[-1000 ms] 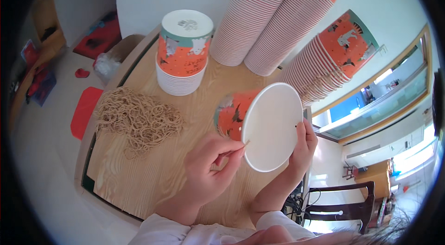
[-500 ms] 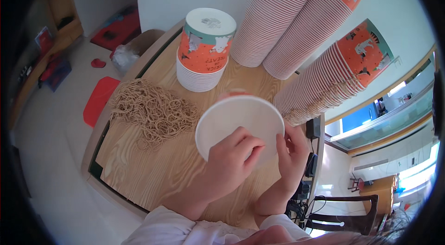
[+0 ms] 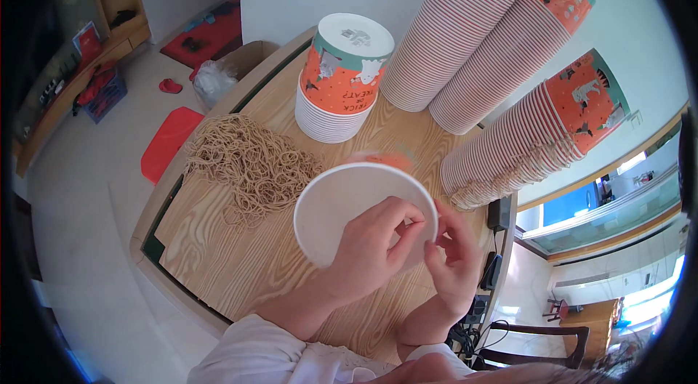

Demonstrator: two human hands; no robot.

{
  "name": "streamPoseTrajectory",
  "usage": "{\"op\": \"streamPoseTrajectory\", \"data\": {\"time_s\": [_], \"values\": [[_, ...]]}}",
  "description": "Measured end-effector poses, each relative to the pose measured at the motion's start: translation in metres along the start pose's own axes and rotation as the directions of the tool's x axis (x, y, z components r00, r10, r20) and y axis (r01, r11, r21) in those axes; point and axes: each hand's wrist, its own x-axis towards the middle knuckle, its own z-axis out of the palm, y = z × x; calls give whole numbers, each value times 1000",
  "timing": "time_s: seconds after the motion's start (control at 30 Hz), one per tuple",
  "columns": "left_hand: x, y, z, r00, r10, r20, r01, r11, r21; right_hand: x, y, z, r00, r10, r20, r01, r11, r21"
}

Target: The person is putting rubber bands around the rim of paper buckets for packaging.

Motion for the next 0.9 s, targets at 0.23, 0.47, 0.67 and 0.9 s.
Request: {"op": "streamPoseTrajectory", "data": {"time_s": [0.23,0.47,0.67,0.9], "values": [[-4,2,0,997,-73,30,76,991,-111,3,2,-2,985,90,-145,-60,978,201],[-4,-2,5,1000,-17,2,18,999,-35,1,1,-4,987,73,-144,-50,986,158],[-4,-1,6,998,-65,14,66,993,-93,5,4,-1,977,136,-166,-121,988,98],[-5,-5,8,994,-63,88,65,998,-17,4,-2,-4,976,132,-172,-126,991,50]]}}
